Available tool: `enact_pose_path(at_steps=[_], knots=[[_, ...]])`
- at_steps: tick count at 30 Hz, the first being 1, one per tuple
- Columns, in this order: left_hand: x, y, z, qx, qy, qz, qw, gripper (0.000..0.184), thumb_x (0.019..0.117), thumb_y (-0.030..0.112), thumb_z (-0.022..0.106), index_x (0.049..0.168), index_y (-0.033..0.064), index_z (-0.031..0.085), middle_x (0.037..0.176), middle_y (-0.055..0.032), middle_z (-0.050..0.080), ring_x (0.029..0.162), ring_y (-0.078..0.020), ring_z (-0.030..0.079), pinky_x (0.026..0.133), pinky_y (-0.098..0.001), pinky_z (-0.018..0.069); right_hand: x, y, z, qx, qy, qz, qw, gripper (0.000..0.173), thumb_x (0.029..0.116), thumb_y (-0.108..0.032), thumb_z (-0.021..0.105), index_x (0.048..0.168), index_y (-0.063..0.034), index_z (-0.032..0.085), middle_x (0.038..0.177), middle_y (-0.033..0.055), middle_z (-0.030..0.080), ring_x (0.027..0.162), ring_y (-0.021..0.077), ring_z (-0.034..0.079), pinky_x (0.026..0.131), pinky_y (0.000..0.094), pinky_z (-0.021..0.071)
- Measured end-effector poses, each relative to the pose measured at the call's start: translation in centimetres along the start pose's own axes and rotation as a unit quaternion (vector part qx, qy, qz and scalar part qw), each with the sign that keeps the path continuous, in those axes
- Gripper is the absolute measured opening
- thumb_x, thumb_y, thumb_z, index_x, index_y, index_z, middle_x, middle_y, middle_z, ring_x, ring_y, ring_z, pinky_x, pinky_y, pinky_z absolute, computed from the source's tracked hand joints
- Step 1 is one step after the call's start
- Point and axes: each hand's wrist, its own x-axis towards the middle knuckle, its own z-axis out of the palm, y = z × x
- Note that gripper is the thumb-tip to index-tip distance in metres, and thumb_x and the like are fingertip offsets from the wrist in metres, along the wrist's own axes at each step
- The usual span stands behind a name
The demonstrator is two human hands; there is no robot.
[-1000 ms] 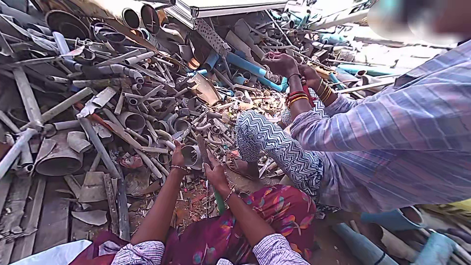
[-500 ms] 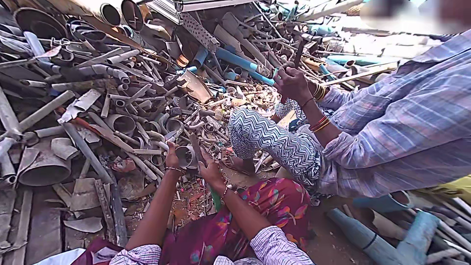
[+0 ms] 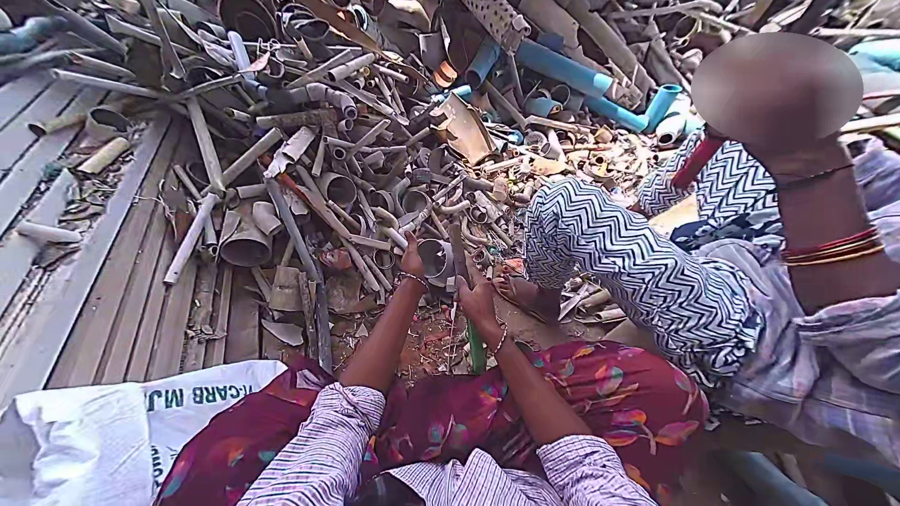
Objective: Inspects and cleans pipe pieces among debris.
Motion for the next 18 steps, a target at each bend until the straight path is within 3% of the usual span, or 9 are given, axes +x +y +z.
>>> enact_pose_path(at_steps=[1,4,6,8,12,15,18], knots=[[-0.2,-0.1,0.0,0.003,0.004,-0.006,1.000,0.069,0.1094,0.057,0.024,0.139,0.0019,0.055,0.134,-0.0205,0.059,0.121,-0.0270,0.058,0.104,-0.0493,0.0455,0.3,0.6,0.0,-0.005,0.004,0.018,1.000,0.050,0.1080,-0.013,0.051,0.157,-0.0076,0.040,0.093,0.0164,0.064,0.065,0.0185,0.055,0.064,0.0354,0.0495],[-0.3,0.0,0.0,-0.009,0.011,-0.022,1.000,0.070,0.1083,0.060,0.026,0.144,0.0044,0.050,0.140,-0.0202,0.056,0.126,-0.0299,0.055,0.104,-0.0541,0.0451,0.3,0.3,0.2,-0.012,0.008,0.001,1.000,0.054,0.1084,-0.013,0.049,0.161,-0.0119,0.034,0.105,0.0209,0.066,0.071,0.0229,0.059,0.069,0.0393,0.0518],[0.0,-0.1,0.2,-0.030,0.013,-0.014,0.999,0.069,0.1090,0.058,0.022,0.144,0.0054,0.050,0.138,-0.0174,0.057,0.124,-0.0257,0.056,0.103,-0.0504,0.0464,-0.1,-0.1,0.3,-0.011,0.012,-0.029,0.999,0.053,0.1076,-0.011,0.050,0.159,-0.0100,0.037,0.112,0.0226,0.067,0.071,0.0226,0.061,0.069,0.0390,0.0526],[-0.1,-0.4,0.3,-0.045,0.023,-0.004,0.999,0.069,0.1098,0.056,0.021,0.145,0.0044,0.049,0.139,-0.0174,0.057,0.124,-0.0239,0.056,0.104,-0.0477,0.0458,0.2,0.7,0.3,-0.013,0.014,-0.005,1.000,0.055,0.1074,-0.010,0.049,0.160,-0.0110,0.034,0.115,0.0230,0.065,0.075,0.0246,0.061,0.073,0.0408,0.0521],[0.4,-0.5,0.6,-0.062,0.055,-0.062,0.995,0.079,0.1057,0.066,0.022,0.152,0.0057,0.041,0.151,-0.0217,0.048,0.138,-0.0339,0.048,0.109,-0.0604,0.0408,-0.8,-0.8,0.5,-0.042,0.015,-0.051,0.998,0.054,0.1067,-0.010,0.051,0.159,-0.0073,0.037,0.106,0.0229,0.069,0.076,0.0261,0.063,0.078,0.0427,0.0526],[0.1,-0.7,0.6,-0.052,0.081,-0.080,0.992,0.082,0.1042,0.069,0.025,0.151,0.0042,0.043,0.149,-0.0237,0.048,0.137,-0.0365,0.048,0.108,-0.0621,0.0413,0.1,0.5,0.3,-0.028,0.011,-0.004,1.000,0.053,0.1081,-0.010,0.047,0.160,-0.0079,0.034,0.100,0.0196,0.066,0.071,0.0229,0.059,0.070,0.0387,0.0514],[0.1,-0.6,0.6,-0.052,0.069,-0.069,0.994,0.082,0.1042,0.069,0.025,0.151,0.0037,0.042,0.150,-0.0239,0.047,0.137,-0.0377,0.048,0.107,-0.0622,0.0417,-0.4,-0.2,0.4,-0.033,0.012,-0.030,0.999,0.053,0.1081,-0.011,0.048,0.160,-0.0071,0.035,0.107,0.0231,0.068,0.079,0.0268,0.064,0.078,0.0427,0.0529]])
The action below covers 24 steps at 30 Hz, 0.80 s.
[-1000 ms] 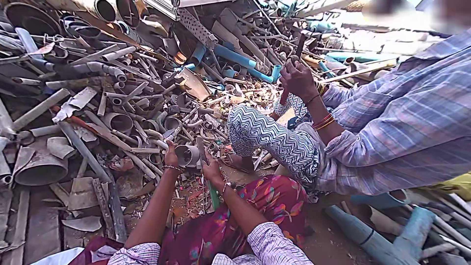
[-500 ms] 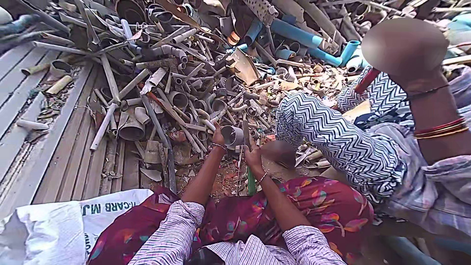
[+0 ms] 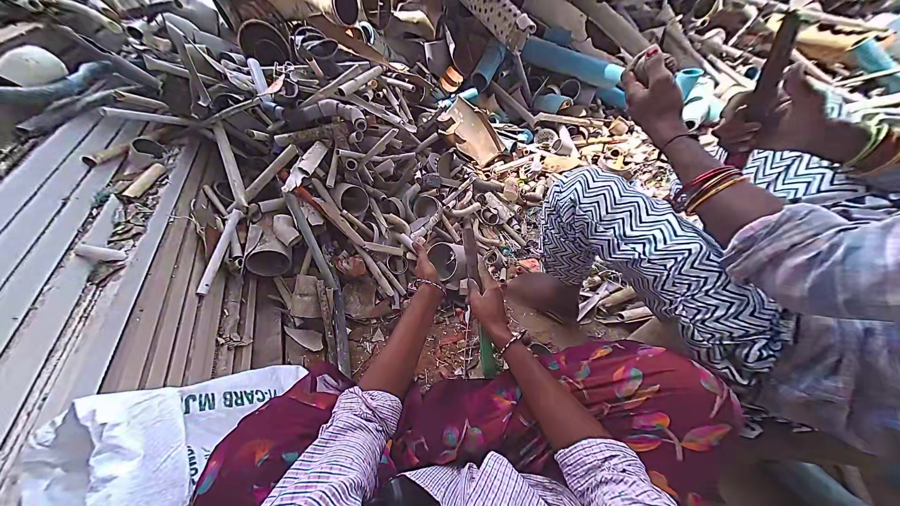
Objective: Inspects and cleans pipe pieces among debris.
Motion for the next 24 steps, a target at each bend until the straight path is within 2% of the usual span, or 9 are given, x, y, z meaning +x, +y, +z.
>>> enact_pose_path(at_steps=[4,6,8,11,15,16,20,22,24], knots=[[-2.0,1.5,0.1,0.011,0.016,-0.029,0.999,0.076,0.1080,0.061,0.024,0.151,0.0007,0.041,0.152,-0.0251,0.044,0.140,-0.0375,0.044,0.111,-0.0608,0.0382,0.2,0.5,-0.1,-0.021,-0.003,0.023,1.000,0.052,0.1085,-0.013,0.048,0.159,-0.0075,0.036,0.107,0.0214,0.067,0.078,0.0258,0.063,0.076,0.0411,0.0522],[-4.1,3.7,0.5,0.013,0.022,-0.067,0.997,0.071,0.1101,0.054,0.023,0.153,-0.0010,0.037,0.156,-0.0243,0.040,0.144,-0.0356,0.039,0.115,-0.0557,0.0326,-0.1,0.0,-0.2,-0.019,-0.001,0.019,1.000,0.053,0.1080,-0.011,0.049,0.159,-0.0053,0.035,0.127,0.0262,0.065,0.097,0.0329,0.067,0.091,0.0459,0.0514],[-2.6,2.1,0.3,0.010,0.008,-0.025,1.000,0.074,0.1091,0.058,0.023,0.151,0.0001,0.040,0.152,-0.0257,0.044,0.138,-0.0373,0.045,0.110,-0.0583,0.0401,-0.7,-0.9,-0.1,-0.013,-0.002,-0.043,0.999,0.052,0.1070,-0.009,0.049,0.158,-0.0034,0.038,0.135,0.0267,0.062,0.103,0.0334,0.068,0.094,0.0447,0.0513],[-1.1,0.3,0.0,0.004,0.013,0.015,1.000,0.078,0.1075,0.062,0.021,0.148,-0.0002,0.044,0.147,-0.0273,0.048,0.134,-0.0387,0.050,0.106,-0.0607,0.0432,-0.1,0.2,-0.1,-0.013,-0.004,0.008,1.000,0.052,0.1080,-0.010,0.047,0.159,-0.0035,0.035,0.125,0.0256,0.066,0.090,0.0299,0.067,0.086,0.0432,0.0522],[-1.1,0.9,0.2,-0.011,0.001,0.008,1.000,0.079,0.1062,0.065,0.017,0.150,0.0043,0.042,0.146,-0.0248,0.050,0.131,-0.0369,0.052,0.102,-0.0603,0.0457,-0.9,-1.3,-0.1,-0.021,-0.011,-0.045,0.999,0.051,0.1071,-0.010,0.049,0.156,-0.0014,0.039,0.139,0.0275,0.060,0.112,0.0344,0.066,0.100,0.0430,0.0494],[-1.3,0.9,0.2,-0.013,0.003,0.008,1.000,0.079,0.1060,0.065,0.017,0.149,0.0042,0.043,0.144,-0.0250,0.051,0.129,-0.0371,0.054,0.101,-0.0605,0.0467,-0.8,-1.0,0.0,-0.021,-0.003,-0.045,0.999,0.051,0.1070,-0.010,0.049,0.156,-0.0022,0.040,0.132,0.0267,0.064,0.102,0.0325,0.067,0.092,0.0422,0.0514],[-1.9,1.1,0.2,-0.001,-0.001,0.011,1.000,0.077,0.1080,0.061,0.016,0.151,0.0024,0.040,0.148,-0.0253,0.048,0.133,-0.0370,0.051,0.105,-0.0598,0.0443,-0.3,-0.4,-0.1,-0.012,-0.007,-0.008,1.000,0.053,0.1082,-0.011,0.046,0.159,-0.0039,0.034,0.140,0.0256,0.060,0.113,0.0359,0.066,0.101,0.0468,0.0486],[-1.5,1.1,0.3,0.007,-0.003,0.025,1.000,0.073,0.1084,0.060,0.019,0.148,0.0035,0.044,0.144,-0.0239,0.051,0.130,-0.0348,0.053,0.102,-0.0580,0.0457,-0.7,-1.2,-0.2,-0.006,-0.014,-0.043,0.999,0.051,0.1071,-0.010,0.047,0.157,-0.0026,0.038,0.138,0.0256,0.061,0.108,0.0331,0.067,0.097,0.0442,0.0505],[-1.1,0.9,-0.1,0.030,-0.002,0.038,0.999,0.073,0.1087,0.059,0.023,0.149,0.0026,0.045,0.147,-0.0242,0.050,0.134,-0.0348,0.050,0.107,-0.0586,0.0432,-0.1,-0.5,-0.5,0.008,-0.022,0.007,1.000,0.052,0.1086,-0.011,0.047,0.159,-0.0057,0.035,0.133,0.0239,0.063,0.099,0.0284,0.068,0.090,0.0409,0.0522]])
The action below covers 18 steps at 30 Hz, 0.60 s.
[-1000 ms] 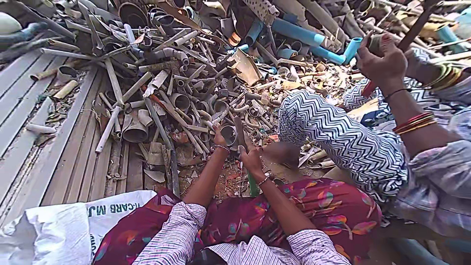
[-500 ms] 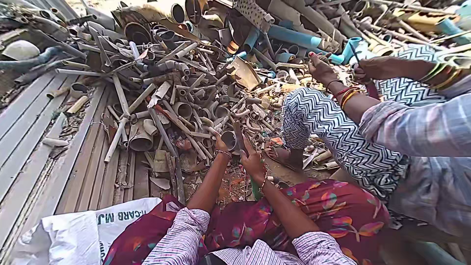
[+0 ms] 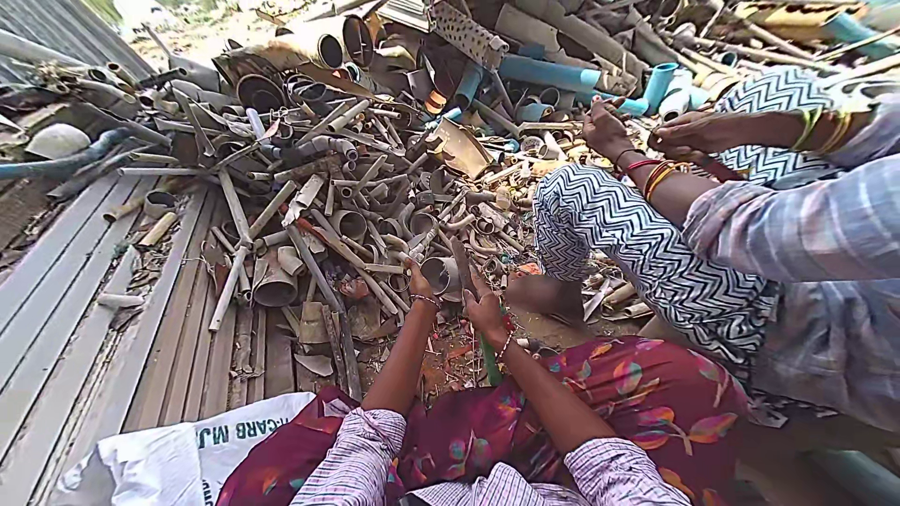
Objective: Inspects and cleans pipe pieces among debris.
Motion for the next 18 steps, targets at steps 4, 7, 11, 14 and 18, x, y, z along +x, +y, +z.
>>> enact_pose_path(at_steps=[4,7,11,14,18], knots=[[0.2,0.8,-0.2,0.009,-0.037,0.042,0.998,0.070,0.1093,0.057,0.022,0.142,0.0013,0.050,0.132,-0.0222,0.058,0.118,-0.0298,0.059,0.099,-0.0518,0.0488,0.1,-0.6,-0.3,0.016,-0.017,0.008,1.000,0.051,0.1091,-0.013,0.047,0.159,-0.0078,0.036,0.115,0.0228,0.067,0.078,0.0232,0.063,0.077,0.0379,0.0524],[-0.4,1.2,-0.2,-0.003,-0.022,0.042,0.999,0.070,0.1095,0.056,0.023,0.140,0.0001,0.051,0.128,-0.0226,0.060,0.112,-0.0289,0.062,0.095,-0.0488,0.0512,0.1,-0.1,-0.4,0.018,-0.023,0.026,0.999,0.052,0.1088,-0.013,0.048,0.159,-0.0079,0.036,0.111,0.0213,0.066,0.075,0.0219,0.060,0.075,0.0372,0.0513],[0.0,1.4,-0.2,-0.025,-0.022,0.009,0.999,0.077,0.1071,0.063,0.020,0.148,0.0029,0.043,0.144,-0.0247,0.051,0.129,-0.0365,0.053,0.102,-0.0606,0.0461,0.4,0.2,-0.2,0.019,-0.002,0.038,0.999,0.054,0.1091,-0.013,0.046,0.160,-0.0057,0.032,0.120,0.0237,0.065,0.084,0.0267,0.065,0.081,0.0406,0.0530],[-0.5,2.0,-0.4,-0.011,-0.003,0.012,1.000,0.078,0.1074,0.063,0.020,0.148,0.0007,0.045,0.147,-0.0252,0.049,0.133,-0.0367,0.051,0.105,-0.0594,0.0435,0.2,-0.2,-0.4,0.034,0.006,0.015,0.999,0.056,0.1080,-0.011,0.048,0.161,-0.0062,0.031,0.121,0.0245,0.066,0.085,0.0265,0.065,0.082,0.0401,0.0527],[-0.5,1.4,-0.1,-0.067,-0.021,-0.021,0.997,0.081,0.1043,0.069,0.017,0.152,0.0076,0.039,0.150,-0.0218,0.048,0.134,-0.0360,0.050,0.104,-0.0627,0.0436,0.2,0.2,0.0,0.022,0.020,-0.001,1.000,0.056,0.1074,-0.010,0.048,0.160,-0.0051,0.031,0.125,0.0249,0.065,0.090,0.0275,0.066,0.085,0.0407,0.0523]])
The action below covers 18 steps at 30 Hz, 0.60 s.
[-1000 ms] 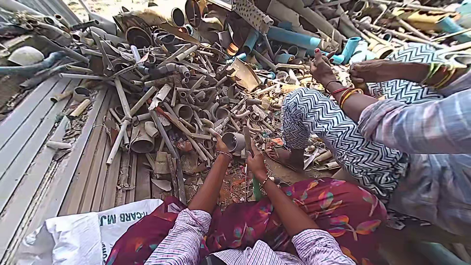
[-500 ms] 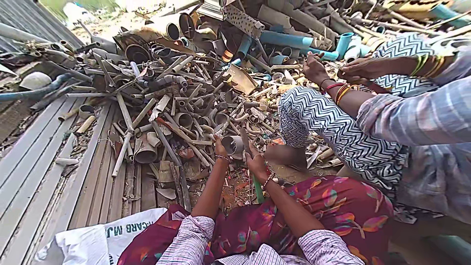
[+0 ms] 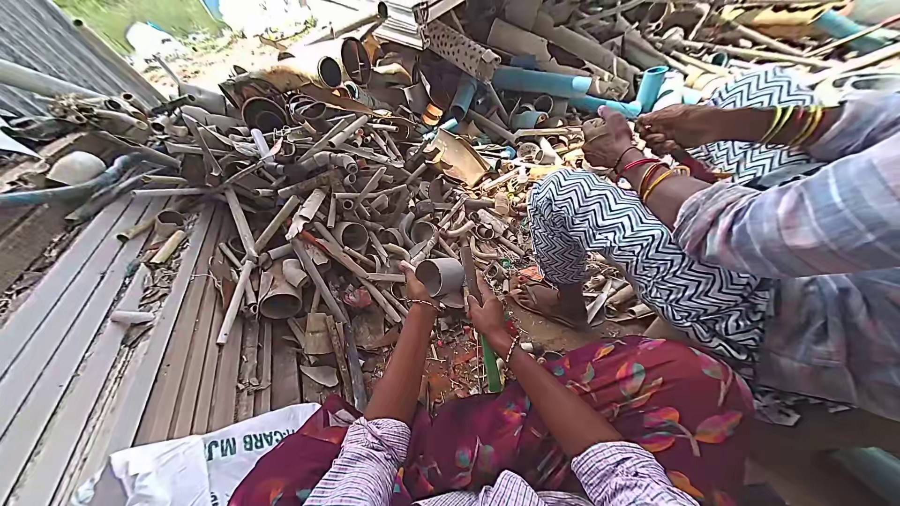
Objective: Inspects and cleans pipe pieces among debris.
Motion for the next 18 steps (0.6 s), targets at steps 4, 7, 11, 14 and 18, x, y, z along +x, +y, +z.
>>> enact_pose_path(at_steps=[4,7,11,14,18], knots=[[-0.9,-0.2,0.6,-0.048,0.007,-0.034,0.998,0.077,0.1047,0.067,0.012,0.152,0.0115,0.037,0.147,-0.0207,0.048,0.129,-0.0349,0.052,0.098,-0.0598,0.0472,-1.9,-1.0,0.8,-0.047,0.005,-0.100,0.994,0.053,0.1048,-0.007,0.048,0.156,0.0013,0.038,0.138,0.0278,0.062,0.125,0.0387,0.062,0.109,0.0461,0.0445],[-0.8,-0.5,0.6,-0.058,0.015,-0.063,0.996,0.079,0.1030,0.071,0.012,0.154,0.0146,0.036,0.151,-0.0217,0.045,0.134,-0.0393,0.048,0.099,-0.0673,0.0440,-0.9,-0.1,0.7,-0.043,0.008,-0.062,0.997,0.055,0.1065,-0.009,0.048,0.159,-0.0013,0.033,0.143,0.0266,0.058,0.126,0.0379,0.061,0.109,0.0459,0.0442],[-1.0,-0.6,0.8,-0.084,-0.010,-0.053,0.995,0.073,0.1061,0.064,0.012,0.148,0.0115,0.040,0.137,-0.0174,0.053,0.119,-0.0290,0.056,0.094,-0.0524,0.0497,-1.8,-0.2,1.6,-0.054,0.038,-0.160,0.985,0.052,0.1013,-0.005,0.052,0.152,0.0032,0.044,0.124,0.0300,0.068,0.114,0.0431,0.068,0.103,0.0498,0.0493],[-1.3,-0.7,0.8,-0.081,0.003,-0.069,0.994,0.072,0.1064,0.064,0.015,0.153,0.0127,0.035,0.147,-0.0199,0.047,0.129,-0.0348,0.051,0.097,-0.0606,0.0470,-1.1,0.3,1.0,-0.044,0.029,-0.118,0.992,0.053,0.1039,-0.007,0.052,0.155,0.0023,0.040,0.131,0.0295,0.065,0.118,0.0413,0.065,0.106,0.0477,0.0466],[-1.1,-0.8,1.2,-0.072,0.006,-0.075,0.995,0.075,0.1049,0.067,0.014,0.153,0.0129,0.034,0.148,-0.0200,0.046,0.130,-0.0355,0.050,0.097,-0.0607,0.0472,-1.2,0.1,0.8,-0.039,0.029,-0.132,0.990,0.054,0.1034,-0.006,0.050,0.155,0.0043,0.039,0.132,0.0301,0.064,0.119,0.0412,0.065,0.106,0.0474,0.0468]])
